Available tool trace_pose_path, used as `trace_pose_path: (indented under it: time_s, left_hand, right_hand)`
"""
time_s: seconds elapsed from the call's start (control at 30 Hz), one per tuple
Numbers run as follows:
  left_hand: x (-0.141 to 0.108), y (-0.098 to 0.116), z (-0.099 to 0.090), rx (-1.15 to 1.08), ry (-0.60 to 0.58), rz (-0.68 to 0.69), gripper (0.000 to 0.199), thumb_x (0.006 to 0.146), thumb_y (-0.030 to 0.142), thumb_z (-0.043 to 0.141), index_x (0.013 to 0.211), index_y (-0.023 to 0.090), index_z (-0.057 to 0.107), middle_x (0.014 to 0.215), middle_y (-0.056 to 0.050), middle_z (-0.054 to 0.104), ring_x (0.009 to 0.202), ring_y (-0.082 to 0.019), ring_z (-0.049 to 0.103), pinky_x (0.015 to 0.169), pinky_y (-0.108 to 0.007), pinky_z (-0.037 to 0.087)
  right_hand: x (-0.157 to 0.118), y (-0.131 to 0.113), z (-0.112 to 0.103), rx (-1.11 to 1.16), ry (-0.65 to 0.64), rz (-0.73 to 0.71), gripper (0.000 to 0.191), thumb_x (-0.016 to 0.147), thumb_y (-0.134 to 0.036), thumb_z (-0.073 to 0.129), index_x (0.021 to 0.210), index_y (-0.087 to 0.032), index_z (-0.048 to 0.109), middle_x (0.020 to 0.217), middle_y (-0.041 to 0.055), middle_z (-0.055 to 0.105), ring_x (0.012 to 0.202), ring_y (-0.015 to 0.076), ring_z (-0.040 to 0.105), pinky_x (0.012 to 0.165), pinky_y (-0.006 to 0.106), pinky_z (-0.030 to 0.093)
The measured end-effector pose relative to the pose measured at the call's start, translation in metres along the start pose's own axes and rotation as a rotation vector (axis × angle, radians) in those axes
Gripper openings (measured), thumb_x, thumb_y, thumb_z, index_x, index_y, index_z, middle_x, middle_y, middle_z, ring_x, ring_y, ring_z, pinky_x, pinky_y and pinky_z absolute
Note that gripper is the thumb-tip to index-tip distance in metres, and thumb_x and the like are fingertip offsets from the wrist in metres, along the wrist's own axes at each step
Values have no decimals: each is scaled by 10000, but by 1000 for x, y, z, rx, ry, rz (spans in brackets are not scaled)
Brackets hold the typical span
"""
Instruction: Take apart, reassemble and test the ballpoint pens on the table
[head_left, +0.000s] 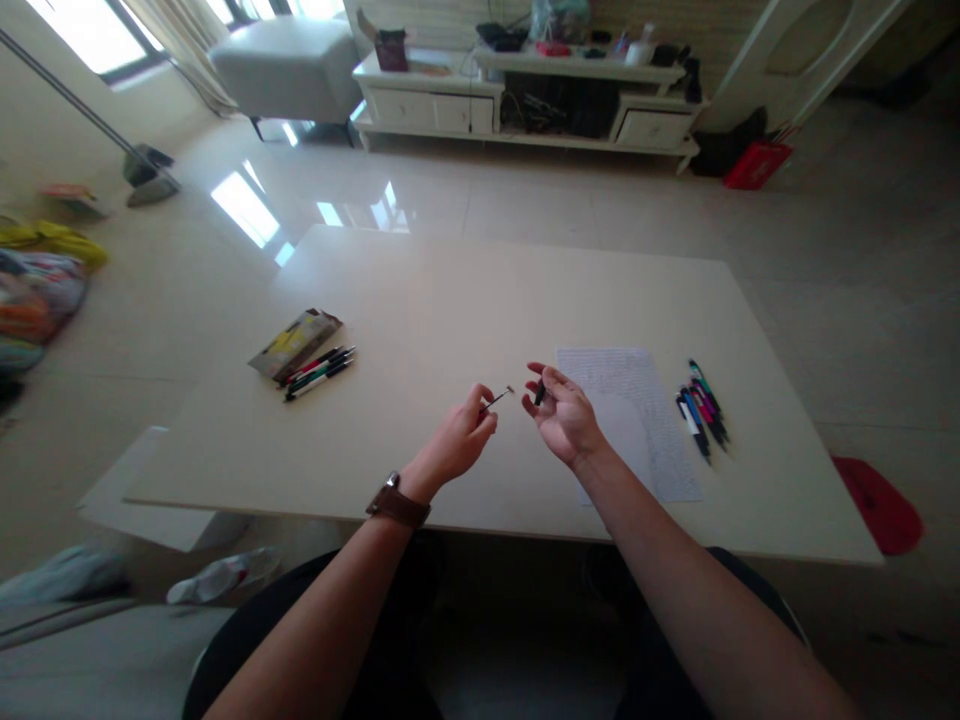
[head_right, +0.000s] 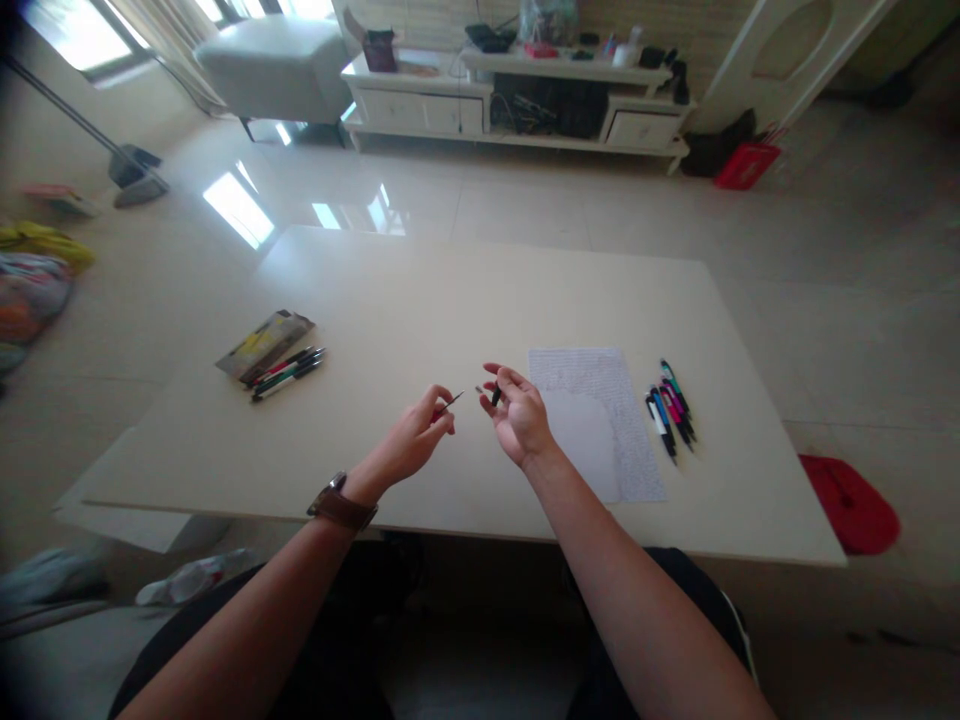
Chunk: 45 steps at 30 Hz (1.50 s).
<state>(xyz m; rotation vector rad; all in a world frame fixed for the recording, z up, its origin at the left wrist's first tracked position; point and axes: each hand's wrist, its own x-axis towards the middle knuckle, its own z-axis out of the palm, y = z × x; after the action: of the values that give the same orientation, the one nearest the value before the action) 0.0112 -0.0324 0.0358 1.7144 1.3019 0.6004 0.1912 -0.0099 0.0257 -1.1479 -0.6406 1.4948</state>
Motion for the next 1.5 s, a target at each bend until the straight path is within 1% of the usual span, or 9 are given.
trace_pose_path:
  time_s: [0.13,0.23,0.63,0.93,1.13,1.23,1.33,1.43,1.5]
  left_hand:
    - [0,0,0,0,-8,0,146,932,261,434,1067,214,463,734,29,620,647,-135,512,636,-275,354]
    - [-1,0,1,-8,-21,1,143,943,278,427,1067,217,460,732,31,619,648,-136,508,642,-279,357]
    - [-1,-2,1,11,-21,1,164,930,278,443,1083,220,458,728,34,611,635,-136,496,618,-274,344]
    - [-1,-1,2,4,-26,4,184,925,274,461,1101,225,442,728,39,599,640,-135,493,630,-274,366]
    - [-2,-6,1,-62,-24,73,283,936,179,389,1217,221,394,1022,-48,663,844,-150,587,789,-314,452]
    - [0,-14,2,-55,64,163,326,935,154,396,1254,217,379,1182,-98,595,952,-145,597,887,-338,466]
    - [4,-19,0,-43,148,176,306,923,167,468,1222,207,412,1083,-79,595,908,-142,600,876,-336,482]
    - [5,-18,-5,-42,155,116,330,875,162,562,1183,220,457,889,-11,613,819,-145,598,809,-318,501]
    - [5,-15,-9,-42,153,97,340,850,157,599,1163,229,489,867,2,631,812,-147,612,798,-313,510]
  right_hand:
    - [2,2,-4,4,0,10,363,731,-484,765,1017,-266,714,831,17,634,711,144,522,589,270,392]
    - [3,2,-5,-19,-2,-33,377,731,-499,766,1014,-255,719,806,21,639,691,148,517,605,284,400]
    - [-1,3,5,-18,-13,-72,305,725,-461,768,943,-251,731,1006,39,698,814,154,593,732,307,503]
    - [-6,4,10,21,-79,-30,308,662,-431,842,898,-249,766,959,25,714,834,137,604,820,294,500]
    - [-8,11,8,-248,-190,-61,360,716,-474,803,947,-199,774,894,56,730,814,153,626,836,332,506]
    - [-6,12,7,-339,-189,-119,334,717,-438,800,945,-196,768,895,62,738,835,175,659,839,351,519]
    - [-3,10,4,-383,-154,-167,272,689,-358,809,899,-195,755,905,63,741,843,181,674,840,357,530]
    - [-3,7,2,-406,-178,-173,223,679,-293,797,867,-189,737,894,59,740,844,181,682,851,363,539]
    - [-3,5,0,-438,-206,-179,198,691,-280,780,859,-186,731,880,57,736,834,179,682,842,363,542]
